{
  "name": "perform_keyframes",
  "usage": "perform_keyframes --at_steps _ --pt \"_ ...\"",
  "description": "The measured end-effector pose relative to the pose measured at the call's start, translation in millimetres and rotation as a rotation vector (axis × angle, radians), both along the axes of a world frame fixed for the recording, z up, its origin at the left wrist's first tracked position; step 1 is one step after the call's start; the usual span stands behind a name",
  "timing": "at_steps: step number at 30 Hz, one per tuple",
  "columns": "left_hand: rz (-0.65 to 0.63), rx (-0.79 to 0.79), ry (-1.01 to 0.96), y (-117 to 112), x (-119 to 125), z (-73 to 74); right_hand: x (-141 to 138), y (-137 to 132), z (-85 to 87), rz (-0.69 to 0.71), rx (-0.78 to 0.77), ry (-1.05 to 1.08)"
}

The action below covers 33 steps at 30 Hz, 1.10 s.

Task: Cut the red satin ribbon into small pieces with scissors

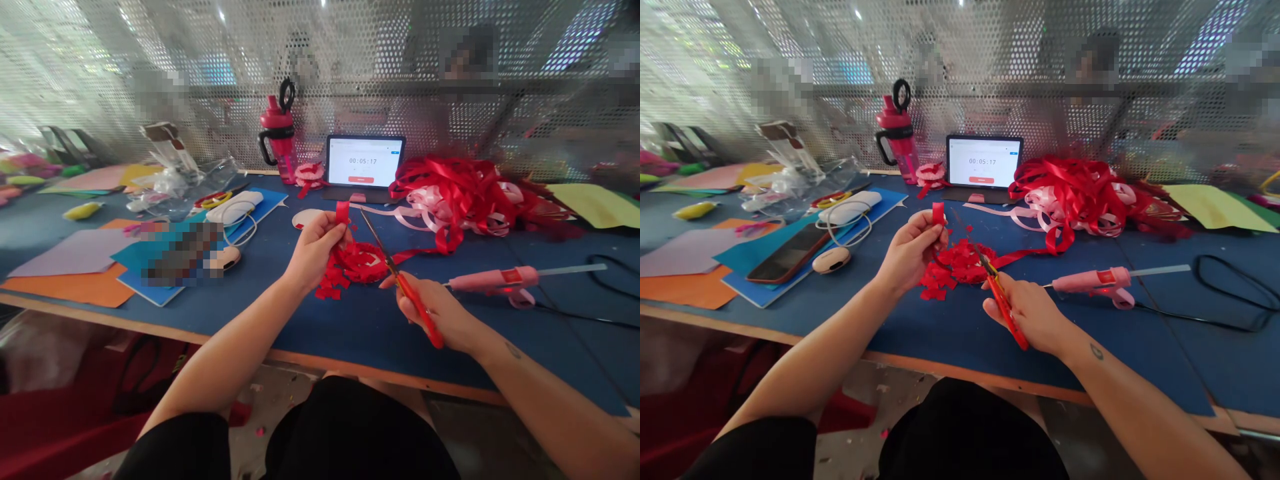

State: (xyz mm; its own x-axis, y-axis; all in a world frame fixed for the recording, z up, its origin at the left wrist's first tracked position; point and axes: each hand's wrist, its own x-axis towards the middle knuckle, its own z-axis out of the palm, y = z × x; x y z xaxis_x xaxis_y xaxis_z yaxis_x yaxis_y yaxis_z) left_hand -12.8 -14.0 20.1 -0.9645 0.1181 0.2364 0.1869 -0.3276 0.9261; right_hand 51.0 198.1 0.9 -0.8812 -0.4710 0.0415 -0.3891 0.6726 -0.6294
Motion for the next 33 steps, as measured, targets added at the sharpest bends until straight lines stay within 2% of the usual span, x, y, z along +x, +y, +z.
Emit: perform_keyframes --at_steps 10,16,21,33 --pt "-0.01 -0.036 0.001 -1.2 0.7 1.8 0.9 -1.6 4.1 0.006 0.139 0.007" --pt "0.025 0.008 -0.016 -0.8 1.4 2.8 0.8 -0.6 4.3 0.027 0.116 0.04" --pt "0.063 0.084 0.065 -2.9 0.5 2.9 1.1 -0.6 3.7 0.017 0.08 0.044" --pt "0.005 -0.023 0.056 1.0 3.6 -0.9 0.4 -2.0 5.3 0.041 0.121 0.037"
